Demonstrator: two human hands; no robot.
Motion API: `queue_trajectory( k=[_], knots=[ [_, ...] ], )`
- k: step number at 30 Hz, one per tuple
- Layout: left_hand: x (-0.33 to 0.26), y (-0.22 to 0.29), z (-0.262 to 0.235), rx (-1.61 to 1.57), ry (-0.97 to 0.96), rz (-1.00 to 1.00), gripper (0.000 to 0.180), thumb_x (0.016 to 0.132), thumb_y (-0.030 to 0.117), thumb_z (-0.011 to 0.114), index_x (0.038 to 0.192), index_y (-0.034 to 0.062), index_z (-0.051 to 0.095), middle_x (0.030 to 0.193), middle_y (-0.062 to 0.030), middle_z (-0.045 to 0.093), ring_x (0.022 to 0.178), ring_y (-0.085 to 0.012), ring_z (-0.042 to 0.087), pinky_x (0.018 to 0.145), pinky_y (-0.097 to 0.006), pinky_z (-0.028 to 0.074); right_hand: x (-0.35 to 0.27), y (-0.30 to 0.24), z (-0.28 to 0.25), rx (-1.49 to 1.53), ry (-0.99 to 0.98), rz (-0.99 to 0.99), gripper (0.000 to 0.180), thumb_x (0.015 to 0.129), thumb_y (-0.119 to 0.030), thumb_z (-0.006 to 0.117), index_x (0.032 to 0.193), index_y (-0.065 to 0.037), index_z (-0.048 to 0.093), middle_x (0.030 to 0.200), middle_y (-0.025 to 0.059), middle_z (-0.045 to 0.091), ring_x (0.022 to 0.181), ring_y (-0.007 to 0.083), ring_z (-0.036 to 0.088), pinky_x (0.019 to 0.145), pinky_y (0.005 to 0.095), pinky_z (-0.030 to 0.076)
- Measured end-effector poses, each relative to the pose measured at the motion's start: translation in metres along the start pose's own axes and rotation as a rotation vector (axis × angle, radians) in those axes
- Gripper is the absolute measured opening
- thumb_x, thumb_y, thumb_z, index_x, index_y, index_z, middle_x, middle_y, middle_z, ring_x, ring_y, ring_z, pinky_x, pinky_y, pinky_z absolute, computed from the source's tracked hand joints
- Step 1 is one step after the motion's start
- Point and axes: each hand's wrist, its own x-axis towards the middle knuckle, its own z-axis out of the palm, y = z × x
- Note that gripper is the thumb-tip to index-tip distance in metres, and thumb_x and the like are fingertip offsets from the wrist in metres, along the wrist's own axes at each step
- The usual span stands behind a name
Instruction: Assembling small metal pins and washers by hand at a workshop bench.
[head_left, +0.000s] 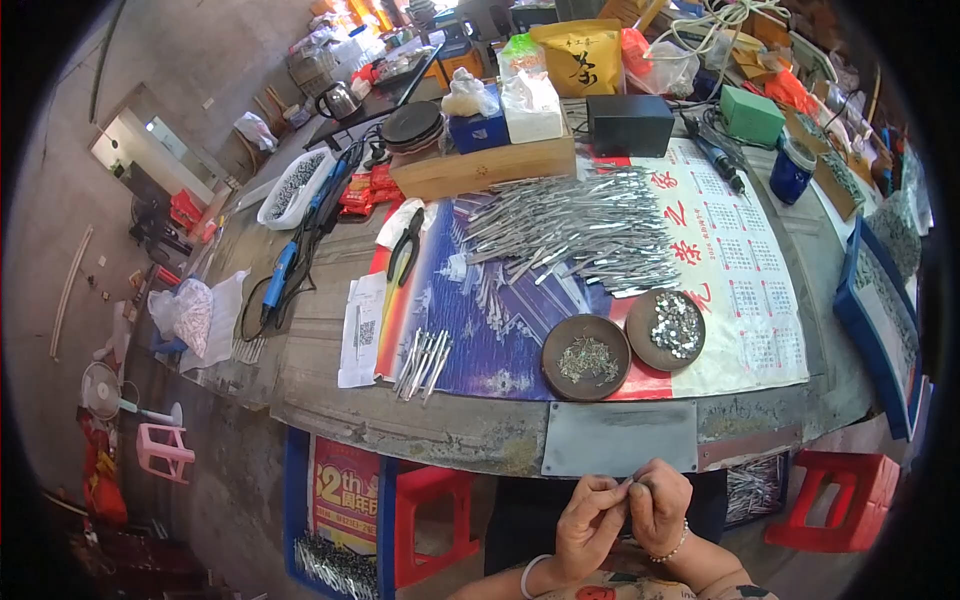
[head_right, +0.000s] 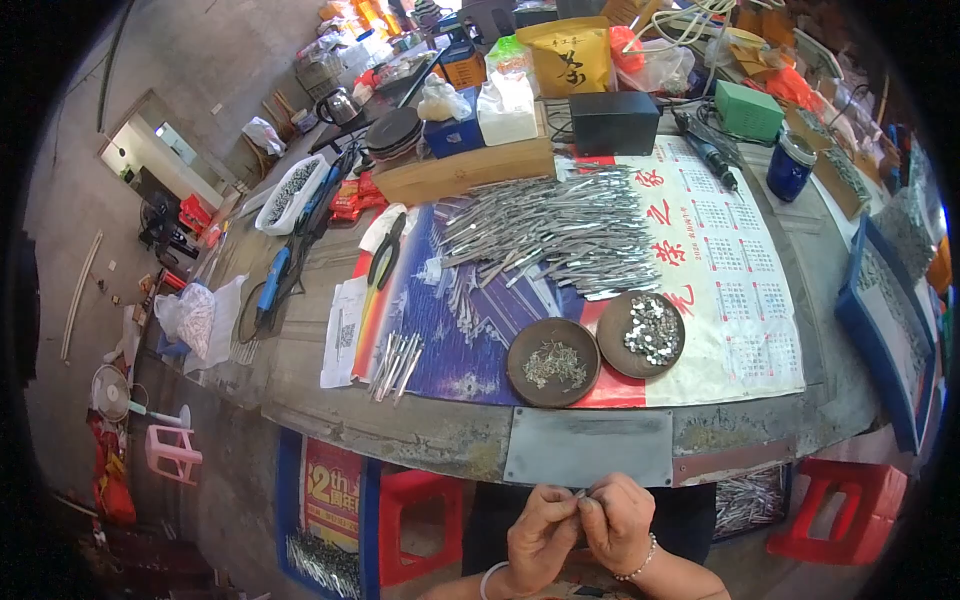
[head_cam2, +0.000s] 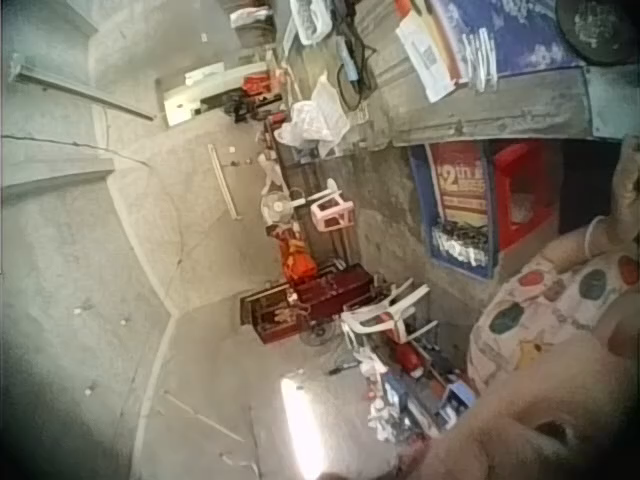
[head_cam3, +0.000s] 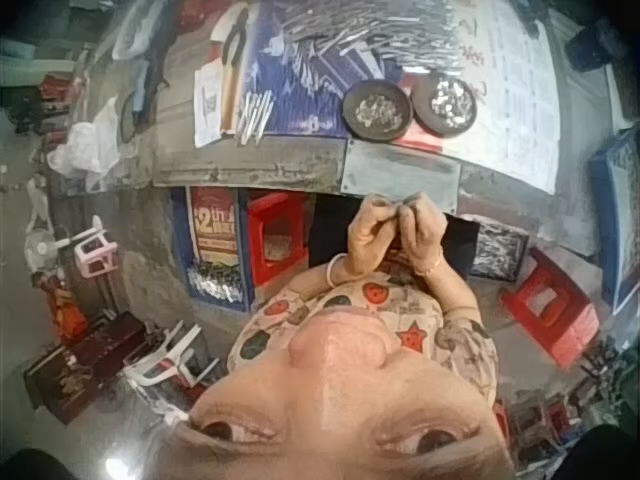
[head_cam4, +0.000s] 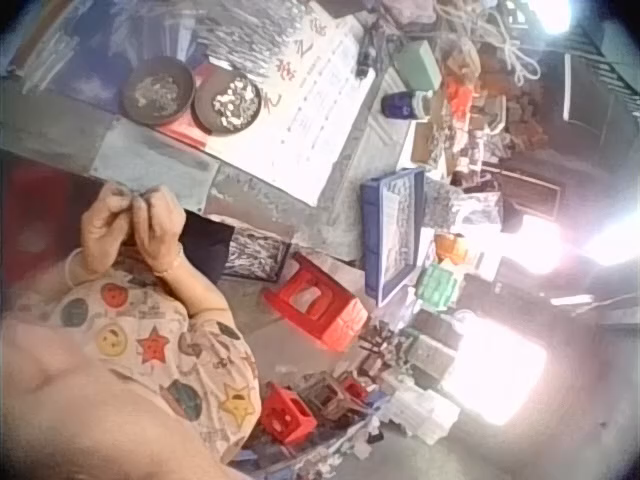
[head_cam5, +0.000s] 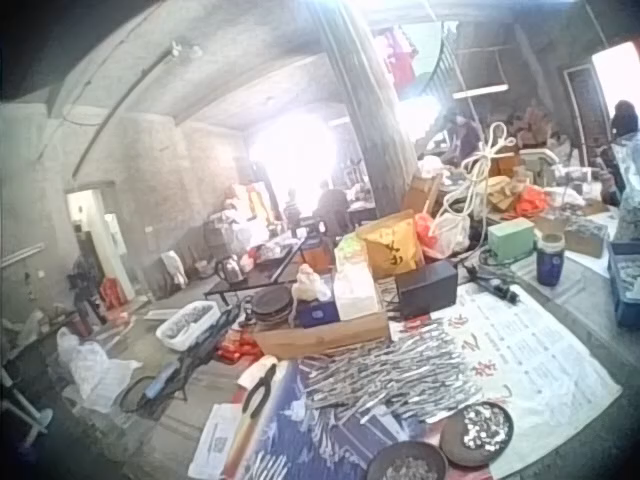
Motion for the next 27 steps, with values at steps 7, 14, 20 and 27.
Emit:
queue_trajectory(
  k=[7, 14, 20, 27],
  knots=[
    [-0.004, -0.002, -0.001, 0.000, -0.027, 0.029, 0.025, 0.085, -0.007, 0.058, 0.109, -0.0021, 0.060, 0.100, -0.0112, 0.052, 0.091, -0.0159, 0.051, 0.075, -0.022, 0.042, 0.000, 0.008, 0.002, 0.065, -0.093, -0.056, 0.027, 0.086, -0.020, 0.056, 0.067, -0.002, 0.049, 0.061, 0.0117, 0.051, 0.050, 0.0287, 0.050, 0.046, 0.0339, 0.040],
    [-0.005, -0.003, 0.004, -0.149, -0.004, -0.065, 0.026, 0.085, -0.007, 0.059, 0.111, -0.0024, 0.060, 0.100, -0.0111, 0.053, 0.092, -0.0170, 0.051, 0.078, -0.023, 0.042, -0.001, 0.014, 0.004, 0.112, 0.053, -0.051, 0.030, 0.086, -0.022, 0.059, 0.065, -0.003, 0.049, 0.062, 0.0113, 0.051, 0.049, 0.0269, 0.050, 0.045, 0.0330, 0.039],
    [-0.001, -0.002, -0.001, 0.006, -0.026, 0.017, 0.028, 0.085, -0.007, 0.059, 0.112, -0.0025, 0.061, 0.099, -0.0092, 0.053, 0.092, -0.0167, 0.051, 0.078, -0.022, 0.041, -0.002, 0.019, -0.001, 0.078, -0.189, -0.078, 0.034, 0.088, -0.025, 0.053, 0.064, -0.003, 0.046, 0.057, 0.0116, 0.044, 0.047, 0.0298, 0.047, 0.043, 0.0351, 0.036],
    [-0.005, -0.005, -0.002, -0.138, -0.049, -0.132, 0.027, 0.086, -0.009, 0.056, 0.112, -0.0024, 0.061, 0.101, -0.0074, 0.050, 0.090, -0.0122, 0.048, 0.076, -0.020, 0.040, 0.007, 0.016, -0.007, 0.114, -0.125, 0.030, 0.018, 0.081, -0.014, 0.054, 0.070, -0.001, 0.050, 0.062, 0.0130, 0.047, 0.053, 0.0303, 0.048, 0.049, 0.0356, 0.039]
  ],
)
